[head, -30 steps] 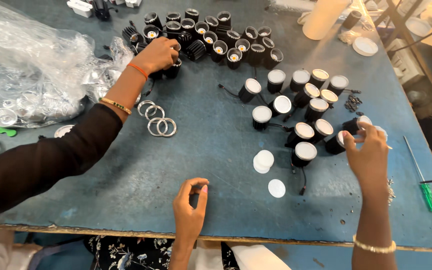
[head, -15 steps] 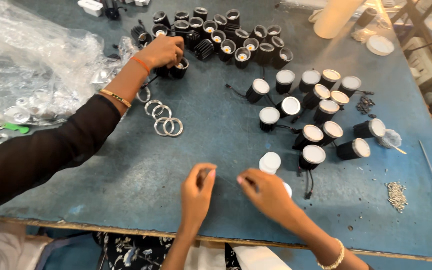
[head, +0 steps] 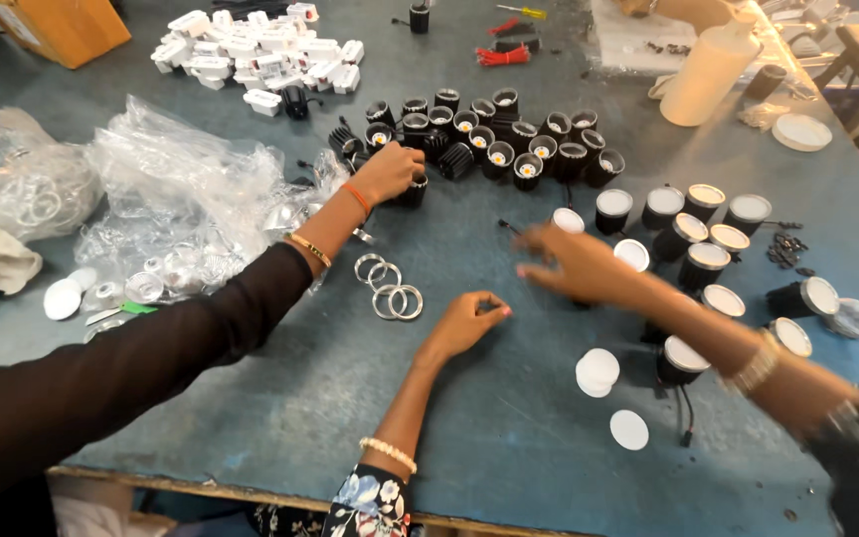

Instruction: The person assembles circular light fixtures by picking up black housing units, inserting silver lens rings and white covers, and pressing the components together by hand at a workstation.

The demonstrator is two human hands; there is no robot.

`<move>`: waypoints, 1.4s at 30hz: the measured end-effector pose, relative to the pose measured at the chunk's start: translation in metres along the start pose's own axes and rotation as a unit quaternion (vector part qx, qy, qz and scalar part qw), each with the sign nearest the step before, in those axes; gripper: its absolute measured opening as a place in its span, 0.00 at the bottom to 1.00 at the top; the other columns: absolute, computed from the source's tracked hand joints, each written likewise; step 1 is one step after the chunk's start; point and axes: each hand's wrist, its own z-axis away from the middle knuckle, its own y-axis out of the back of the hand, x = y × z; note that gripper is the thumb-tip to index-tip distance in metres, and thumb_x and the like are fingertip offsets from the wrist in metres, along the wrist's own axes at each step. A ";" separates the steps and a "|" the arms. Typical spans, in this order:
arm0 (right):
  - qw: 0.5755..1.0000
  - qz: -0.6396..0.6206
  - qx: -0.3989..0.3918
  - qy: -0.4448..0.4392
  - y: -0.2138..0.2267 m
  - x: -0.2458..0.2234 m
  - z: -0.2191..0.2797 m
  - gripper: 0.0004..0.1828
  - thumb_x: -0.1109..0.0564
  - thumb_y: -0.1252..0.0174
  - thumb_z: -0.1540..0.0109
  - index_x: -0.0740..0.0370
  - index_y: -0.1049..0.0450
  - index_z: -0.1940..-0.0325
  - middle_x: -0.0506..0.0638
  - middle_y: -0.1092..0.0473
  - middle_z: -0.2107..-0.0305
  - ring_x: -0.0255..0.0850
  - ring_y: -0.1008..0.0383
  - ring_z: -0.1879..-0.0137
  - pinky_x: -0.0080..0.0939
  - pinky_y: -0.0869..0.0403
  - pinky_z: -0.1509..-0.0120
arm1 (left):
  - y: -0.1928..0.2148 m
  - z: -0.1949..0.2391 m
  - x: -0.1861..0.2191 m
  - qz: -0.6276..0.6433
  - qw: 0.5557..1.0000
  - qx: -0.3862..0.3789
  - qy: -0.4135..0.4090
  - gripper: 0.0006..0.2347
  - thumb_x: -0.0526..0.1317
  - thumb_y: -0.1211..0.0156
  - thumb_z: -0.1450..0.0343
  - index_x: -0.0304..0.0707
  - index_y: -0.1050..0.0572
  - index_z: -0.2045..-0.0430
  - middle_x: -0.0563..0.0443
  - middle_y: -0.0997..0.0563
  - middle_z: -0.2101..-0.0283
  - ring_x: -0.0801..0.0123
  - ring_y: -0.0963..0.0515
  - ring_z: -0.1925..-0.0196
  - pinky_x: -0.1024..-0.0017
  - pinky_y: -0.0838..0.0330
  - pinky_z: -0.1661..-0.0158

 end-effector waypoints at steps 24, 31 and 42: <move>0.978 0.169 0.036 -0.121 -0.087 0.111 -0.318 0.58 0.19 0.35 0.54 0.26 0.47 0.24 0.52 0.59 0.23 0.70 0.67 0.20 0.94 0.51 0.36 | 0.003 0.015 0.020 -0.024 0.998 -0.038 0.033 0.14 0.45 0.38 0.30 0.33 0.19 0.59 0.39 0.15 0.65 0.60 0.15 0.63 0.66 0.23 0.58; 0.986 0.141 0.039 -0.083 -0.079 0.113 -0.317 0.48 0.29 0.32 0.52 0.21 0.38 0.28 0.53 0.54 0.25 0.71 0.65 0.21 0.90 0.49 0.33 | 0.001 0.015 0.015 -0.023 0.999 -0.033 -0.007 0.13 0.45 0.38 0.30 0.33 0.18 0.60 0.39 0.14 0.63 0.58 0.15 0.61 0.65 0.23 0.58; 0.991 0.082 0.098 -0.035 -0.086 0.125 -0.321 0.29 0.42 0.25 0.51 0.37 0.21 0.45 0.56 0.45 0.33 0.64 0.55 0.26 0.79 0.43 0.32 | 0.001 0.014 0.016 -0.016 0.999 -0.049 0.014 0.13 0.45 0.38 0.30 0.36 0.18 0.60 0.40 0.14 0.65 0.60 0.15 0.64 0.65 0.23 0.60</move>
